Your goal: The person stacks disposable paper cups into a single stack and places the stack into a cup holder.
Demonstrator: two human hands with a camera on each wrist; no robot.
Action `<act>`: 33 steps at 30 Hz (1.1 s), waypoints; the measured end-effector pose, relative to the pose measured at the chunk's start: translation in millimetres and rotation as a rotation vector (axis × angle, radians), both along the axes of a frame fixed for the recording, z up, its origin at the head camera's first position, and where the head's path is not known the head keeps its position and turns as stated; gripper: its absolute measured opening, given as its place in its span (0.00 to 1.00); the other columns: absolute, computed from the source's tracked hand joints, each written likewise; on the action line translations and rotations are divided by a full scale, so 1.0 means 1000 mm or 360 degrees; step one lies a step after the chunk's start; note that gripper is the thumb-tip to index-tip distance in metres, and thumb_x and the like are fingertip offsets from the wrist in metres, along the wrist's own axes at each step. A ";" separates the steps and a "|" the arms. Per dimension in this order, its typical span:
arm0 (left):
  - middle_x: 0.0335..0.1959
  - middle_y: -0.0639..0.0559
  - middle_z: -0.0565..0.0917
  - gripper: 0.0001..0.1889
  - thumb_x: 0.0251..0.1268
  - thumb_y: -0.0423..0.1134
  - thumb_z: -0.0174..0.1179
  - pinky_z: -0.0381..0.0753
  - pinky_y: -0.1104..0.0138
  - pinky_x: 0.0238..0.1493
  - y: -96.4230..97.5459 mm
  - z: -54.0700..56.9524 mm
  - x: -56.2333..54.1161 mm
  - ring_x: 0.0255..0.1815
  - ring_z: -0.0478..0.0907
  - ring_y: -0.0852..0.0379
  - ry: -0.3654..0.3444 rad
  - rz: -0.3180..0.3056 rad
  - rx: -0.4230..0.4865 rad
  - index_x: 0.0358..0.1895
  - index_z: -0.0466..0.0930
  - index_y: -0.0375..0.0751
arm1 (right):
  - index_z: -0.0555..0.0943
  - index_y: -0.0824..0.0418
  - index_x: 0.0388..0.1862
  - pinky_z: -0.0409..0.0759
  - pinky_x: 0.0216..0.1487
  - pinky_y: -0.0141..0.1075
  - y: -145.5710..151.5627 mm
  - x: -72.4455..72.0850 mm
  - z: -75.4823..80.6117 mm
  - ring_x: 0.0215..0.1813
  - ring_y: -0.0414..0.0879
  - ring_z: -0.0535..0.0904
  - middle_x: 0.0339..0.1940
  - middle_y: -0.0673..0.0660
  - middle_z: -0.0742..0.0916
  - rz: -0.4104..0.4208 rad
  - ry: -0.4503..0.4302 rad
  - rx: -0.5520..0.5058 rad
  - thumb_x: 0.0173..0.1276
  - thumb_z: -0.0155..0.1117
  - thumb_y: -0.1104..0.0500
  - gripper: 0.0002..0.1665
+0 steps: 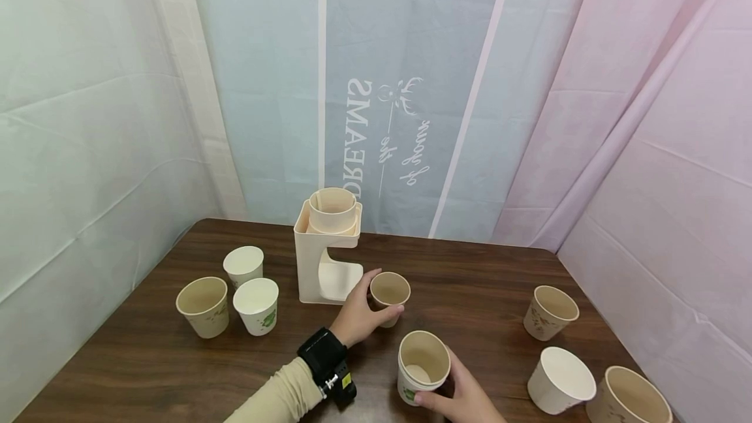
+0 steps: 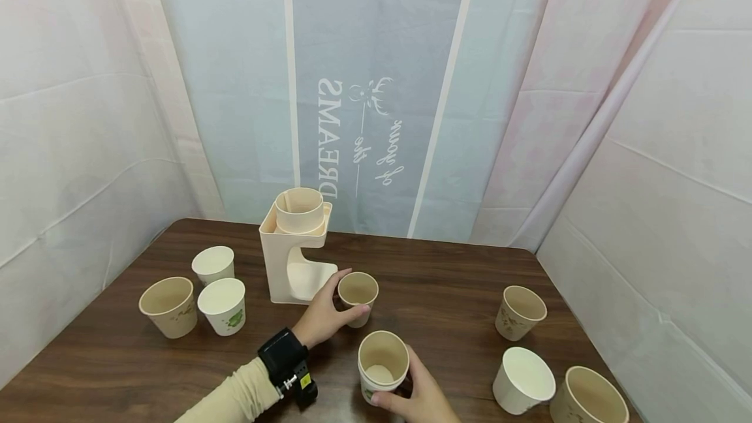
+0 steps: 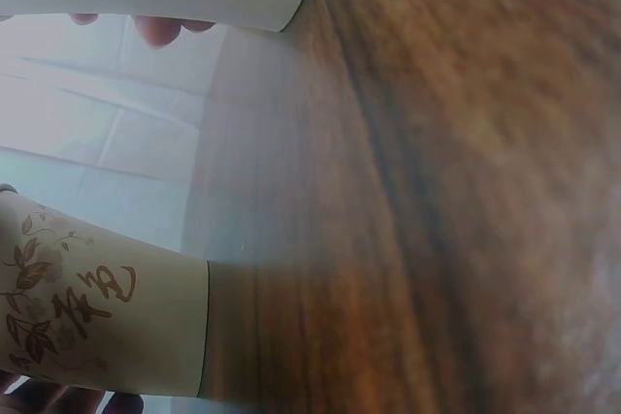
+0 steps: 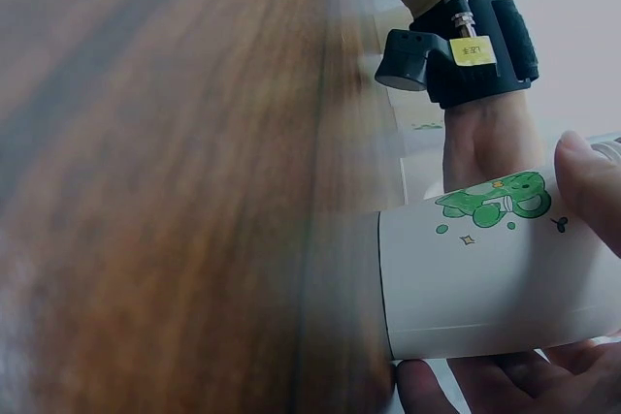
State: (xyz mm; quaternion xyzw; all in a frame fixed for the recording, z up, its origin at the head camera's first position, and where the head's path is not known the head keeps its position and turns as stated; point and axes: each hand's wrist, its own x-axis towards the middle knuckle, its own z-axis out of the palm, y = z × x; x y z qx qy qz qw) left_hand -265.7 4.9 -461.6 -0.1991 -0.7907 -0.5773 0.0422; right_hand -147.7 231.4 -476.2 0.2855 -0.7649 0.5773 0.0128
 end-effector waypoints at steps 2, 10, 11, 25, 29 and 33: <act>0.62 0.39 0.77 0.45 0.60 0.48 0.75 0.72 0.47 0.65 0.000 0.000 0.000 0.63 0.75 0.44 0.0004 -0.0005 0.0003 0.75 0.61 0.33 | 0.60 0.77 0.72 0.77 0.58 0.31 0.000 0.000 0.000 0.58 0.41 0.80 0.60 0.70 0.80 0.0002 -0.0004 0.0000 0.61 0.74 0.71 0.45; 0.59 0.43 0.78 0.43 0.59 0.50 0.75 0.74 0.51 0.63 0.000 -0.003 -0.001 0.60 0.76 0.49 0.0003 -0.0005 0.0035 0.73 0.64 0.37 | 0.62 0.76 0.72 0.76 0.59 0.30 0.000 0.001 0.000 0.58 0.39 0.79 0.60 0.67 0.81 -0.0031 0.0053 0.0031 0.60 0.75 0.71 0.45; 0.59 0.43 0.78 0.43 0.59 0.49 0.75 0.75 0.51 0.63 0.000 -0.003 0.000 0.60 0.76 0.48 0.0011 -0.0005 0.0035 0.73 0.64 0.36 | 0.62 0.76 0.72 0.76 0.59 0.30 0.000 0.001 0.000 0.58 0.40 0.79 0.60 0.67 0.81 -0.0026 0.0047 0.0024 0.60 0.75 0.71 0.45; 0.55 0.44 0.78 0.40 0.60 0.49 0.74 0.79 0.56 0.56 -0.002 0.008 0.009 0.56 0.78 0.49 0.0001 -0.0033 0.0068 0.69 0.65 0.33 | 0.61 0.77 0.72 0.77 0.58 0.31 -0.001 0.000 0.000 0.58 0.41 0.80 0.59 0.71 0.80 0.0018 0.0028 -0.0020 0.60 0.74 0.73 0.44; 0.55 0.45 0.79 0.39 0.60 0.49 0.74 0.78 0.56 0.57 -0.003 0.015 0.013 0.57 0.78 0.50 0.0003 -0.0057 0.0090 0.69 0.65 0.37 | 0.61 0.77 0.72 0.77 0.58 0.31 0.000 0.000 0.001 0.58 0.41 0.80 0.59 0.73 0.80 0.0021 0.0014 -0.0021 0.61 0.74 0.72 0.45; 0.55 0.44 0.79 0.38 0.60 0.49 0.74 0.78 0.55 0.57 -0.004 0.024 0.018 0.57 0.78 0.48 0.0014 -0.0073 0.0096 0.69 0.66 0.38 | 0.61 0.77 0.72 0.77 0.58 0.31 0.000 0.000 0.001 0.58 0.41 0.80 0.59 0.74 0.79 0.0028 0.0009 -0.0023 0.61 0.73 0.73 0.45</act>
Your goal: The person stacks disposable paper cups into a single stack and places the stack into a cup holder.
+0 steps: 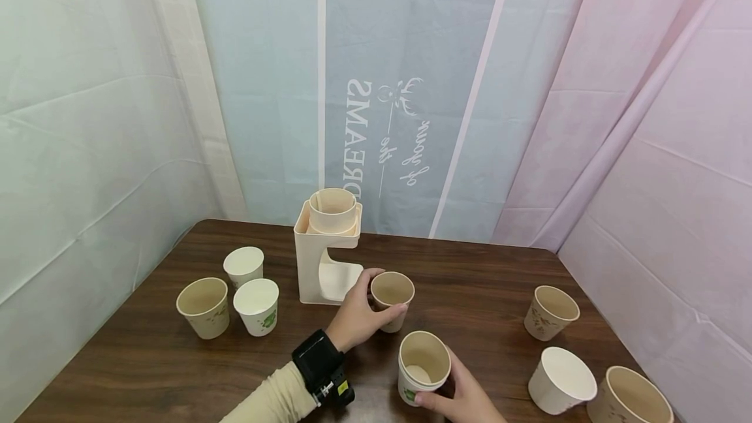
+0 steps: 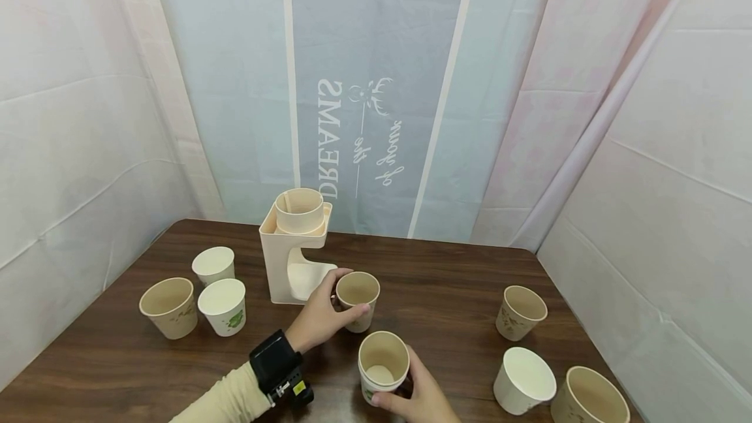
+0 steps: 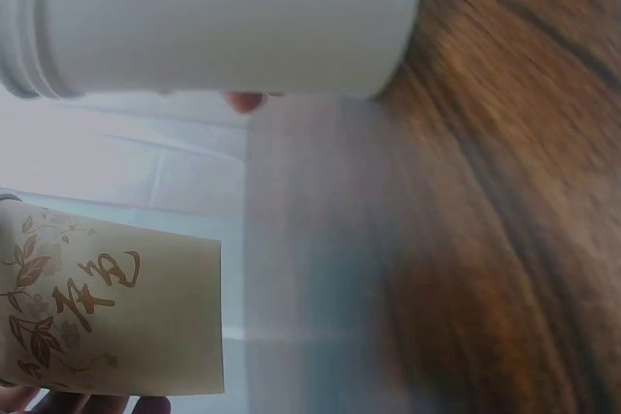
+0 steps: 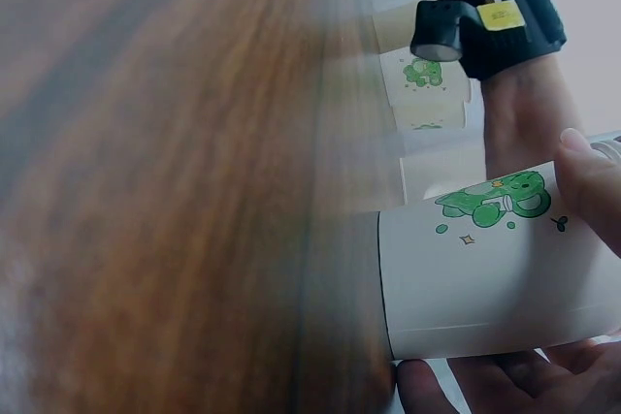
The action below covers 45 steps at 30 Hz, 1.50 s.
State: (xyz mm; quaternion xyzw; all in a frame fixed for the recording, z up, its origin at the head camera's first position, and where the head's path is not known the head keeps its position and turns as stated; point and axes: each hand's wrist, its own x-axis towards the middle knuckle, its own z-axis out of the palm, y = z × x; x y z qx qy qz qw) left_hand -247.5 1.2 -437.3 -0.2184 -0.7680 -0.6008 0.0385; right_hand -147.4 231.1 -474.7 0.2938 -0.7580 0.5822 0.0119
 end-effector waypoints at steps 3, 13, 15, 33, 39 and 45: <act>0.55 0.43 0.80 0.38 0.60 0.49 0.75 0.78 0.57 0.56 0.000 0.007 0.004 0.57 0.78 0.48 0.0019 -0.0006 0.0006 0.68 0.67 0.39 | 0.60 0.77 0.72 0.77 0.59 0.31 0.000 0.000 0.000 0.58 0.41 0.80 0.59 0.74 0.79 0.0003 -0.0011 -0.0001 0.61 0.73 0.73 0.45; 0.52 0.47 0.81 0.36 0.59 0.48 0.75 0.80 0.66 0.47 -0.002 0.031 0.017 0.51 0.80 0.51 0.0062 -0.0023 0.0032 0.67 0.69 0.42 | 0.61 0.77 0.72 0.78 0.58 0.32 0.000 0.000 0.001 0.58 0.42 0.80 0.59 0.72 0.80 0.0005 0.0008 0.0010 0.61 0.73 0.73 0.44; 0.51 0.50 0.81 0.36 0.59 0.48 0.75 0.80 0.66 0.47 -0.002 0.036 0.021 0.50 0.80 0.53 0.0056 -0.0037 0.0041 0.67 0.69 0.43 | 0.61 0.76 0.72 0.77 0.58 0.31 0.000 0.000 0.001 0.58 0.41 0.80 0.59 0.72 0.80 -0.0002 0.0010 0.0017 0.61 0.74 0.72 0.45; 0.51 0.48 0.83 0.37 0.57 0.46 0.76 0.80 0.66 0.48 -0.002 0.064 0.044 0.51 0.80 0.50 0.0138 -0.0098 0.0163 0.68 0.69 0.46 | 0.61 0.77 0.72 0.78 0.57 0.32 0.000 0.000 0.000 0.57 0.40 0.80 0.58 0.74 0.79 -0.0026 0.0007 0.0040 0.61 0.74 0.71 0.45; 0.51 0.49 0.82 0.36 0.58 0.45 0.75 0.80 0.66 0.47 0.000 0.072 0.051 0.50 0.80 0.50 0.0109 -0.0167 0.0211 0.69 0.68 0.47 | 0.60 0.77 0.72 0.78 0.57 0.32 0.000 0.000 0.001 0.57 0.40 0.80 0.58 0.73 0.80 -0.0014 0.0018 0.0043 0.61 0.74 0.71 0.45; 0.52 0.49 0.82 0.35 0.60 0.44 0.74 0.81 0.66 0.44 0.003 0.078 0.059 0.48 0.81 0.48 0.0069 -0.0250 0.0221 0.69 0.68 0.46 | 0.57 0.78 0.73 0.80 0.57 0.34 0.001 -0.001 -0.001 0.57 0.42 0.81 0.57 0.76 0.78 0.0059 0.0032 0.0018 0.62 0.72 0.73 0.46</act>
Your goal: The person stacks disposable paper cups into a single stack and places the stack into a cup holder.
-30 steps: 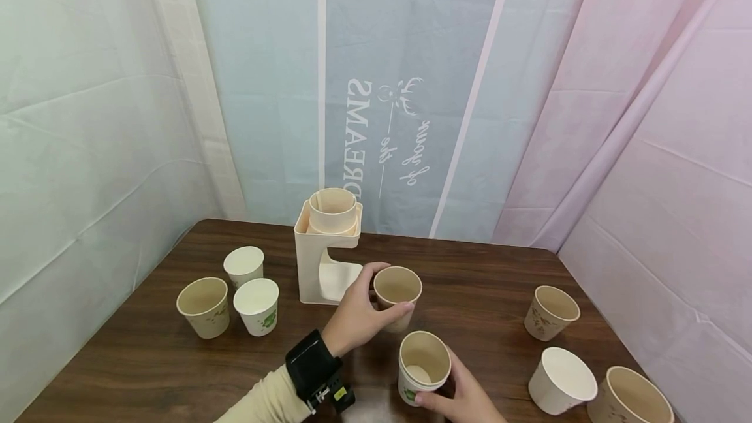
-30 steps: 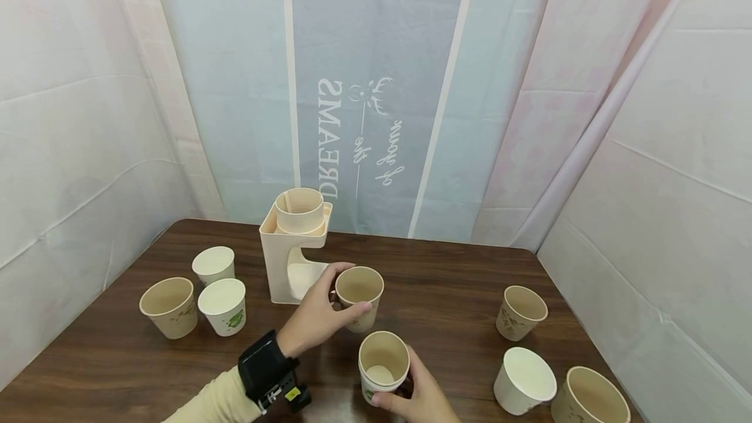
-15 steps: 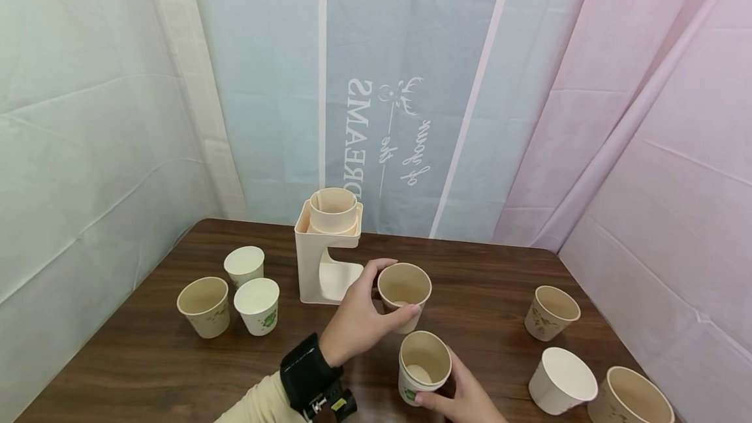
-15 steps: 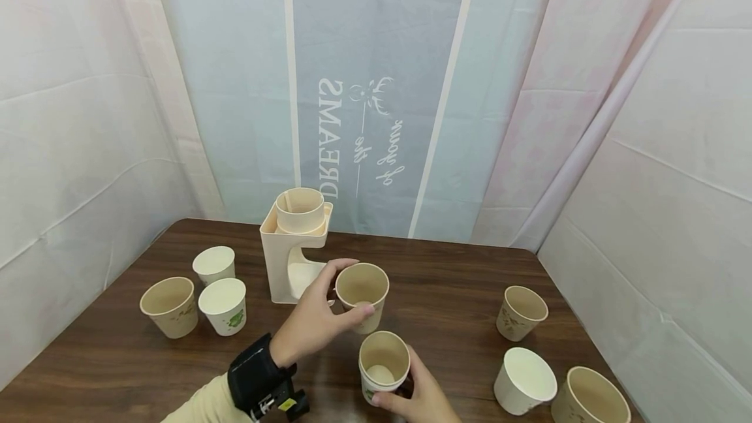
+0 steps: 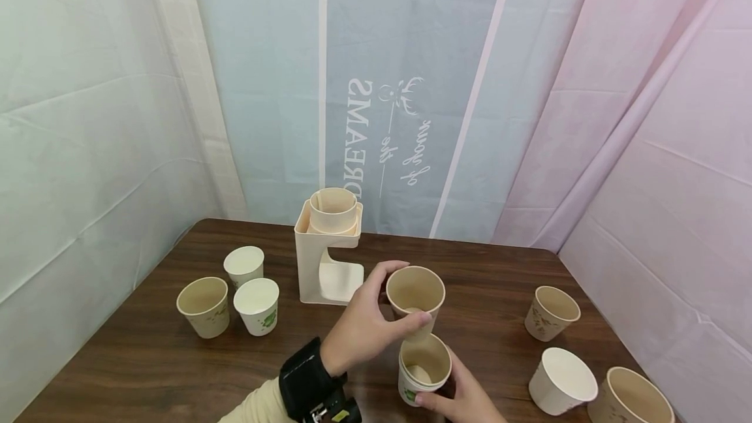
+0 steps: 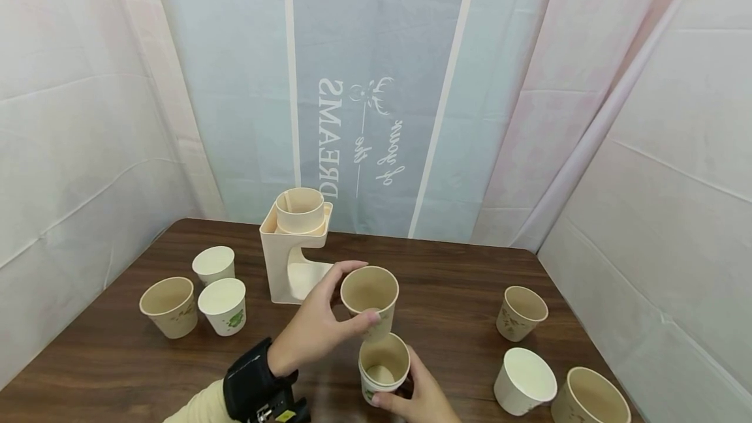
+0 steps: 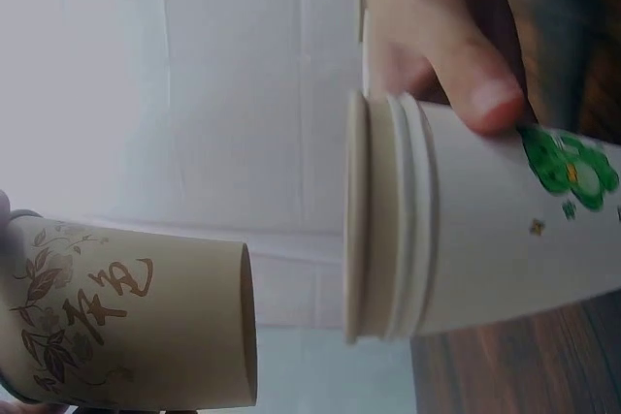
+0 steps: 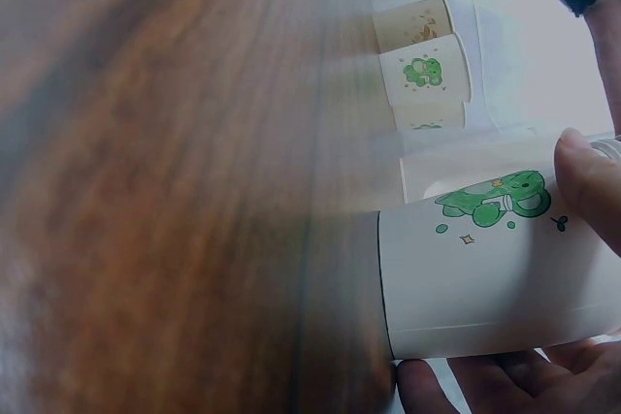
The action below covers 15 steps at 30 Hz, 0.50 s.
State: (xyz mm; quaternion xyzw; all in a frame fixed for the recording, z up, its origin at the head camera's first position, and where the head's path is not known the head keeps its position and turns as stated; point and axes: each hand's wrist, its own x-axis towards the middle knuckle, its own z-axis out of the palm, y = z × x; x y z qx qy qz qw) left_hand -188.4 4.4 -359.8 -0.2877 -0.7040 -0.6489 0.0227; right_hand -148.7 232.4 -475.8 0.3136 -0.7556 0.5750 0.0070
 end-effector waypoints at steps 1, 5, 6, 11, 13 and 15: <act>0.52 0.50 0.82 0.35 0.60 0.44 0.74 0.81 0.66 0.45 0.001 0.000 0.001 0.48 0.81 0.47 -0.0003 -0.0013 0.0000 0.69 0.68 0.46 | 0.57 0.78 0.73 0.80 0.57 0.34 0.000 0.000 0.000 0.57 0.42 0.81 0.57 0.76 0.78 0.0008 -0.0003 -0.0003 0.63 0.72 0.73 0.46; 0.53 0.51 0.81 0.35 0.60 0.45 0.74 0.81 0.66 0.48 0.004 0.000 0.006 0.49 0.81 0.49 0.0015 -0.0060 -0.0026 0.69 0.68 0.46 | 0.59 0.75 0.73 0.80 0.57 0.34 0.000 0.000 -0.001 0.57 0.43 0.81 0.57 0.76 0.79 0.0008 -0.0008 0.0003 0.63 0.72 0.72 0.44; 0.53 0.51 0.81 0.35 0.60 0.45 0.74 0.80 0.66 0.49 0.005 0.000 0.007 0.49 0.81 0.49 0.0016 -0.0075 -0.0033 0.69 0.68 0.47 | 0.60 0.74 0.73 0.80 0.57 0.34 0.000 0.000 -0.001 0.57 0.42 0.81 0.57 0.74 0.80 -0.0007 -0.0001 0.0014 0.63 0.72 0.72 0.43; 0.53 0.52 0.82 0.36 0.59 0.45 0.74 0.79 0.65 0.52 0.008 -0.008 0.010 0.50 0.81 0.53 0.0055 -0.0153 -0.0089 0.70 0.68 0.48 | 0.63 0.69 0.73 0.80 0.56 0.33 0.000 0.000 -0.003 0.57 0.41 0.81 0.57 0.58 0.84 -0.0049 0.0083 0.0073 0.63 0.73 0.71 0.43; 0.54 0.52 0.82 0.36 0.59 0.45 0.74 0.80 0.65 0.52 0.009 -0.011 0.011 0.49 0.81 0.54 0.0062 -0.0187 -0.0105 0.70 0.67 0.48 | 0.63 0.70 0.72 0.80 0.56 0.33 0.000 0.001 -0.002 0.57 0.40 0.81 0.57 0.51 0.85 -0.0056 0.0084 0.0082 0.63 0.72 0.71 0.42; 0.55 0.53 0.81 0.37 0.59 0.45 0.74 0.80 0.65 0.52 0.010 -0.015 0.011 0.50 0.81 0.54 0.0055 -0.0208 -0.0117 0.70 0.66 0.49 | 0.63 0.72 0.71 0.80 0.56 0.33 0.000 0.001 -0.002 0.57 0.39 0.81 0.57 0.46 0.84 -0.0050 0.0048 0.0078 0.64 0.72 0.71 0.40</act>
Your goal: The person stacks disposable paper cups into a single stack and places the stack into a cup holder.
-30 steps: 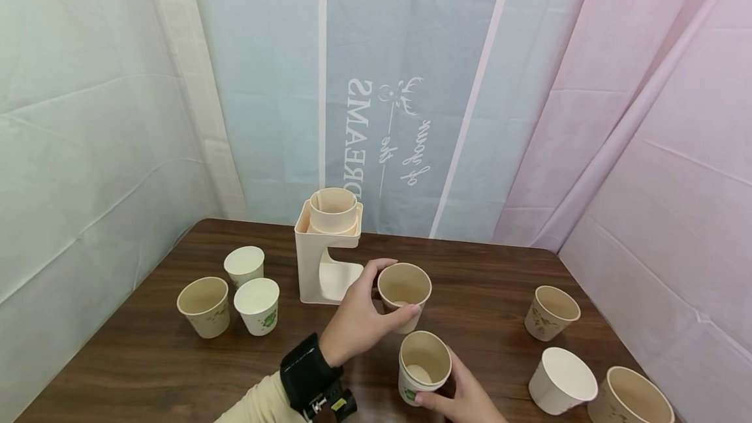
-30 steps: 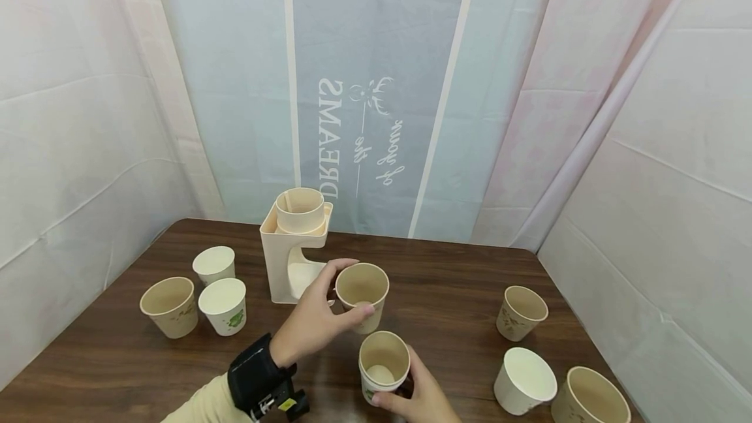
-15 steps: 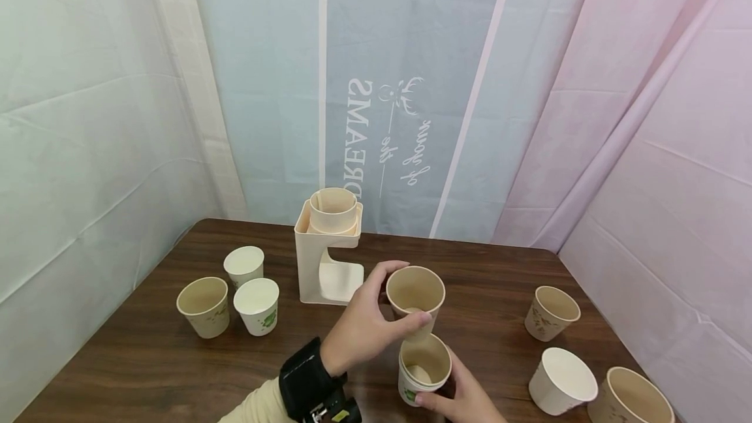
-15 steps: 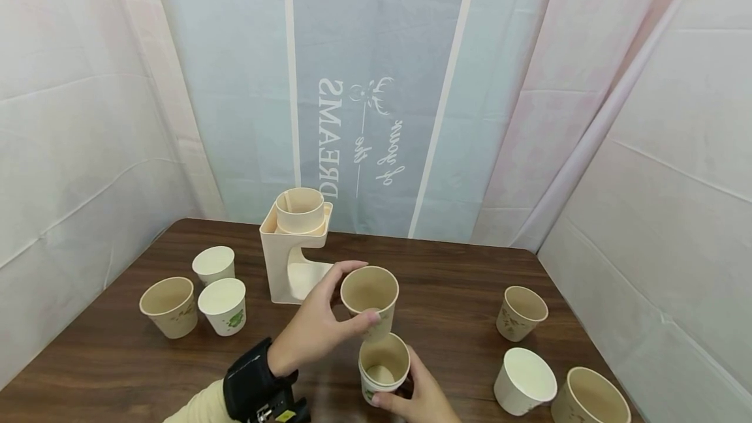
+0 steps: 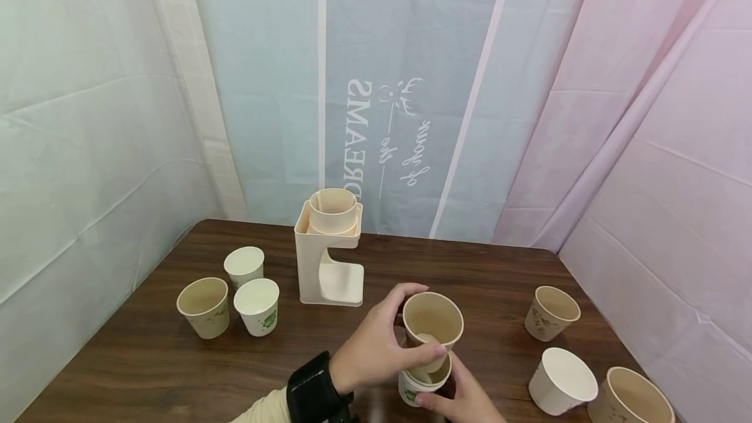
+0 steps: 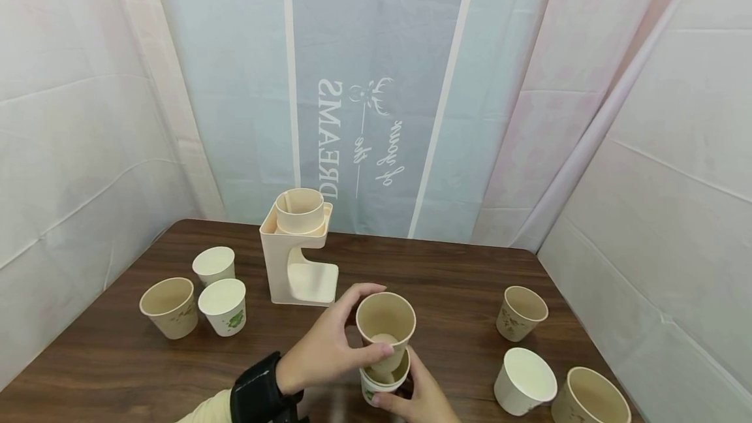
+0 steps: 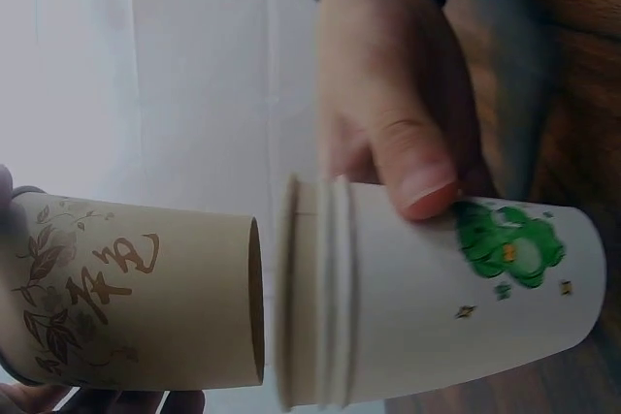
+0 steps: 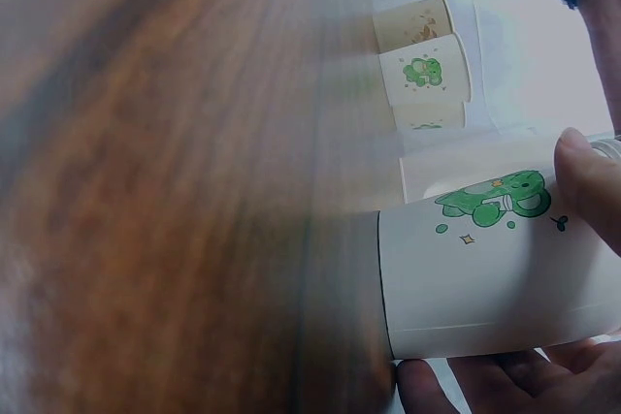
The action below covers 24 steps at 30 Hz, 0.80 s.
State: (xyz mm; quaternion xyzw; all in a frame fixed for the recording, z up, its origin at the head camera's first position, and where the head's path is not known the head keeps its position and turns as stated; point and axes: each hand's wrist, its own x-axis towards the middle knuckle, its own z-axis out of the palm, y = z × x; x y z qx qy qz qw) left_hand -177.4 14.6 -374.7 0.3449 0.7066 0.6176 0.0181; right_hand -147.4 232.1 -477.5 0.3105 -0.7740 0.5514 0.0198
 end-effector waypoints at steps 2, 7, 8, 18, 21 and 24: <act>0.56 0.54 0.80 0.38 0.58 0.46 0.74 0.80 0.64 0.53 0.001 -0.003 0.001 0.50 0.81 0.55 -0.0012 -0.0010 -0.0007 0.71 0.65 0.49 | 0.63 0.74 0.69 0.79 0.57 0.33 0.000 0.001 0.001 0.57 0.38 0.81 0.57 0.45 0.84 -0.0005 -0.0032 0.0004 0.65 0.71 0.70 0.38; 0.54 0.54 0.80 0.36 0.58 0.46 0.75 0.79 0.66 0.53 0.004 -0.011 0.002 0.49 0.80 0.57 -0.0002 -0.0005 -0.0036 0.67 0.66 0.49 | 0.65 0.75 0.68 0.78 0.57 0.31 0.001 0.003 0.002 0.57 0.36 0.79 0.57 0.47 0.84 -0.0063 -0.0049 0.0059 0.64 0.72 0.68 0.37; 0.54 0.54 0.81 0.35 0.58 0.46 0.75 0.79 0.66 0.52 0.004 -0.012 0.002 0.49 0.80 0.57 -0.0001 -0.0006 -0.0042 0.67 0.66 0.49 | 0.66 0.75 0.67 0.78 0.57 0.31 0.001 0.004 0.002 0.57 0.36 0.79 0.57 0.47 0.84 -0.0073 -0.0057 0.0065 0.64 0.72 0.68 0.37; 0.50 0.53 0.82 0.34 0.58 0.47 0.75 0.79 0.68 0.52 0.004 -0.023 0.002 0.48 0.80 0.58 0.0021 -0.0013 -0.0104 0.65 0.68 0.48 | 0.62 0.81 0.66 0.82 0.53 0.34 0.000 0.002 0.002 0.56 0.36 0.80 0.57 0.38 0.82 0.0085 -0.0165 -0.0096 0.67 0.68 0.71 0.35; 0.52 0.52 0.81 0.34 0.58 0.46 0.75 0.79 0.67 0.54 0.003 -0.025 0.002 0.50 0.81 0.57 0.0012 -0.0023 -0.0086 0.65 0.68 0.46 | 0.61 0.82 0.67 0.82 0.54 0.34 0.000 0.002 0.004 0.57 0.37 0.81 0.58 0.39 0.82 0.0099 -0.0223 -0.0110 0.68 0.67 0.70 0.36; 0.53 0.51 0.81 0.34 0.59 0.47 0.75 0.79 0.66 0.55 0.002 -0.027 0.001 0.50 0.81 0.56 0.0000 -0.0020 -0.0093 0.65 0.69 0.46 | 0.61 0.81 0.68 0.81 0.55 0.34 0.001 0.001 0.006 0.57 0.38 0.81 0.58 0.40 0.82 0.0083 -0.0254 -0.0094 0.69 0.67 0.69 0.36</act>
